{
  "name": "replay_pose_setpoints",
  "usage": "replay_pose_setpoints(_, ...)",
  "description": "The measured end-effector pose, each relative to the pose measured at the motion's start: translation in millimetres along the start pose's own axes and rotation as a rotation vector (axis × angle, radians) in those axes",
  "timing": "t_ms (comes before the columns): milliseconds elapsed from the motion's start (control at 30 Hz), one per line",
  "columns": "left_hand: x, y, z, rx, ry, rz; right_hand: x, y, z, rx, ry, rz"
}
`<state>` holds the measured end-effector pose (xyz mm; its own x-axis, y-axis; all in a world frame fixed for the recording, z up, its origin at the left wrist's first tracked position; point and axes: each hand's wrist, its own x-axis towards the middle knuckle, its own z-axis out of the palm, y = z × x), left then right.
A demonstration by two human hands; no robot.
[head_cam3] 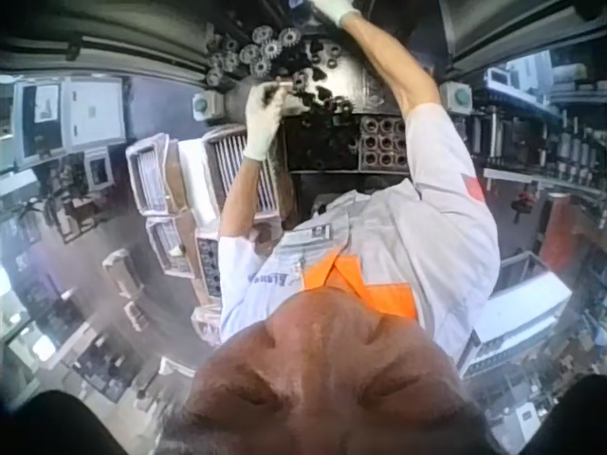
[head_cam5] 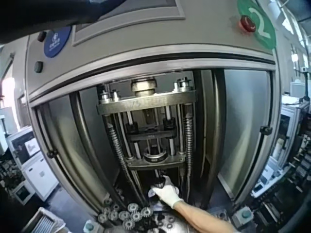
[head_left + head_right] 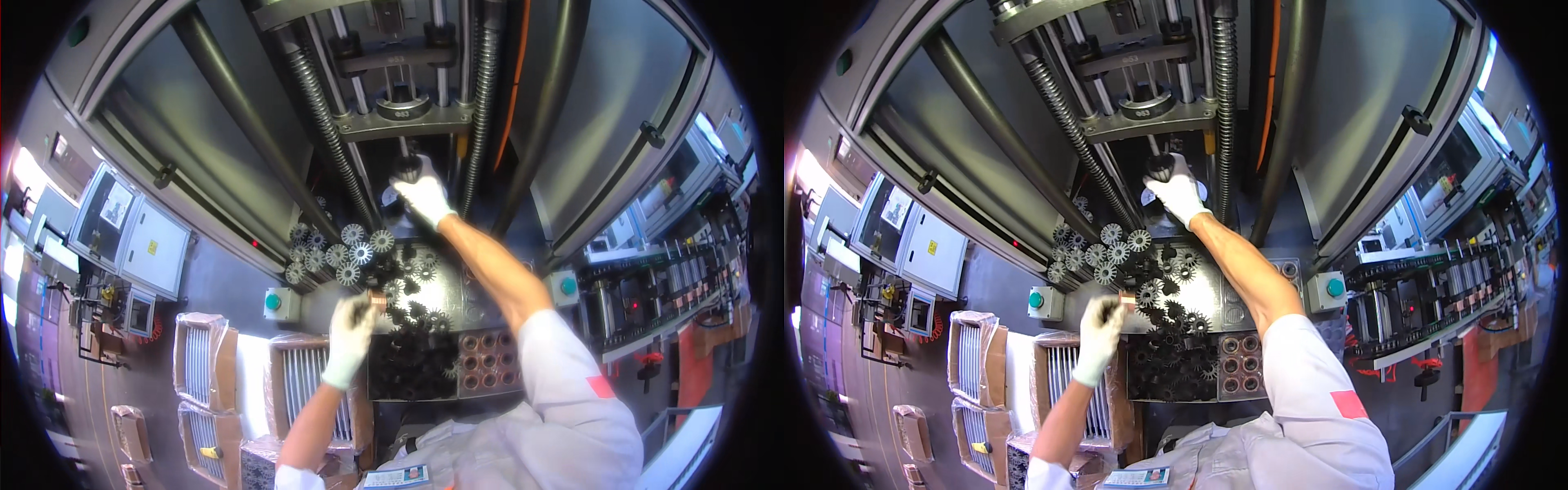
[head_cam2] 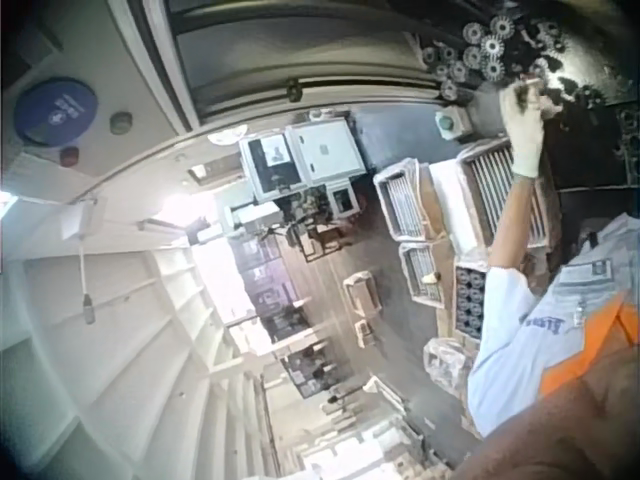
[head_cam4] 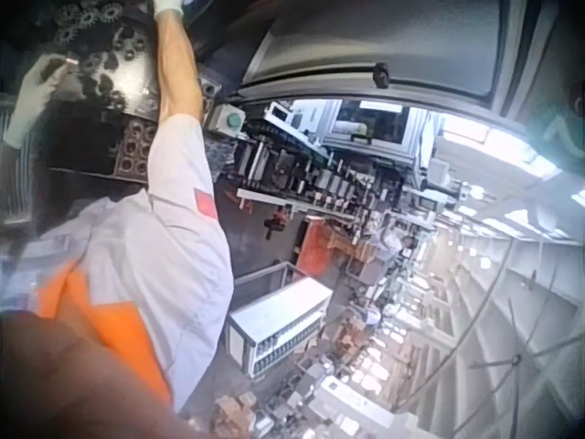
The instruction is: The person places metal components into a press machine, operates the press by pressing buttons, and then transfers the processed parts into boxes and onto a large storage rack.
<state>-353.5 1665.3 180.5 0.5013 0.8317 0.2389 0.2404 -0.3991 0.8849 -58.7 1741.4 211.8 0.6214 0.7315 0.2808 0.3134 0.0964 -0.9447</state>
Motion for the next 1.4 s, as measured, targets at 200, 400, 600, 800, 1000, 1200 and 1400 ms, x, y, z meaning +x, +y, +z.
replay_pose_setpoints(200,109.2,-5.2,70.8,0.442,0.071,0.452,-110.5,-43.6,-89.6,-0.343,-0.372,-0.053)
replay_pose_setpoints(400,186.4,-20.3,125.2,0.797,-0.049,0.570,-254.0,-22.3,-257.2,-0.704,-0.339,0.113)
replay_pose_setpoints(600,233.9,-29.5,133.3,0.666,-0.251,0.535,-285.7,4.1,-461.3,-1.171,0.304,0.484)
replay_pose_setpoints(800,253.5,-47.5,144.6,0.698,-0.345,0.582,-258.4,64.4,-600.4,-1.348,0.301,0.818)
replay_pose_setpoints(1000,267.2,-51.6,143.6,0.858,-0.361,0.355,-236.4,92.6,-625.7,-1.351,0.168,0.902)
replay_pose_setpoints(1200,210.3,-47.5,140.2,1.116,-0.188,0.530,-244.2,112.2,-633.2,-0.982,0.170,0.825)
replay_pose_setpoints(1400,191.9,-36.2,153.0,0.950,-0.254,0.616,-273.2,65.7,-580.6,-1.308,0.403,0.326)
